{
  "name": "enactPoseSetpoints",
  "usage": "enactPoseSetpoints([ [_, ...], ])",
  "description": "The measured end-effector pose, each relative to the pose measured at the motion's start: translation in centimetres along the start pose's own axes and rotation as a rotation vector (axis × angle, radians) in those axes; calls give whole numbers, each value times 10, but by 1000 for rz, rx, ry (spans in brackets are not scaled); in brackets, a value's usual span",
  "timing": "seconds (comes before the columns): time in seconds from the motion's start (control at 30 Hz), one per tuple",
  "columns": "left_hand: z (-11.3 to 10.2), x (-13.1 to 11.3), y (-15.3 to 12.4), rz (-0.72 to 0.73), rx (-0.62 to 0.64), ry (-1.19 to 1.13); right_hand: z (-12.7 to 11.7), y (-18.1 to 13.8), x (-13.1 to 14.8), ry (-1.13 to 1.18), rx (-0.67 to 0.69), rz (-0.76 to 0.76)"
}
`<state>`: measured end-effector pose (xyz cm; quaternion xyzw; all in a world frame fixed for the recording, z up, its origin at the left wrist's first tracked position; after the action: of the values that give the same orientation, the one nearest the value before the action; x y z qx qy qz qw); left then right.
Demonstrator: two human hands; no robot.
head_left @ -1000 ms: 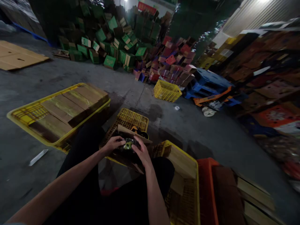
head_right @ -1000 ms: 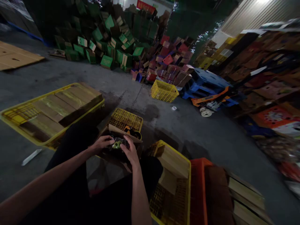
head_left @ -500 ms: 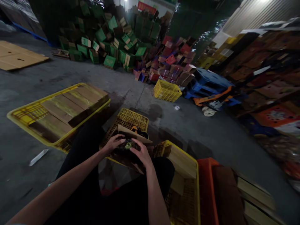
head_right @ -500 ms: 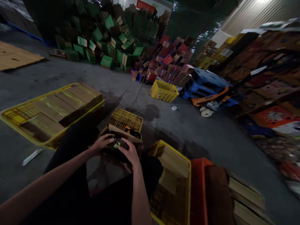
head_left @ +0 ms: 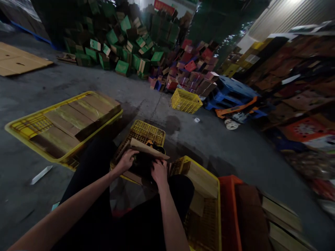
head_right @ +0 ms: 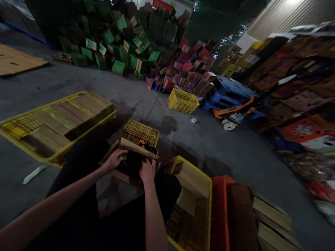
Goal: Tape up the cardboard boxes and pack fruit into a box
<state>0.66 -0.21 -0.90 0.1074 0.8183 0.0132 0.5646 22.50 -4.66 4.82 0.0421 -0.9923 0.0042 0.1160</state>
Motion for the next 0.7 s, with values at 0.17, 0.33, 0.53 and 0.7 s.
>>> enactPoseSetpoints([
  [0.17, 5, 9, -3, -126, 92, 41, -4, -2, 13, -148, -72, -31],
  [0.33, 6, 12, -2, -192, 103, 40, 3, -2, 31, 7, 13, -275],
  [0.53, 7, 13, -3, -247, 109, 33, 32, 8, 29, 413, 297, -119],
  [0.7, 6, 13, -2, -259, 98, 2, 36, 19, 24, 524, 271, -91],
])
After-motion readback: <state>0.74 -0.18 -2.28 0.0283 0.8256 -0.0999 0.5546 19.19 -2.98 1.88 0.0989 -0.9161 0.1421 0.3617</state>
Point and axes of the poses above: each hand's wrist, its own y-axis towards the middle knuckle, its own z-axis out of the palm, x = y × z, the point moved 1 cm from there along y, towards the middle knuckle, and after that the axes turned 2 degrees about -z, right-handed, at the moved point
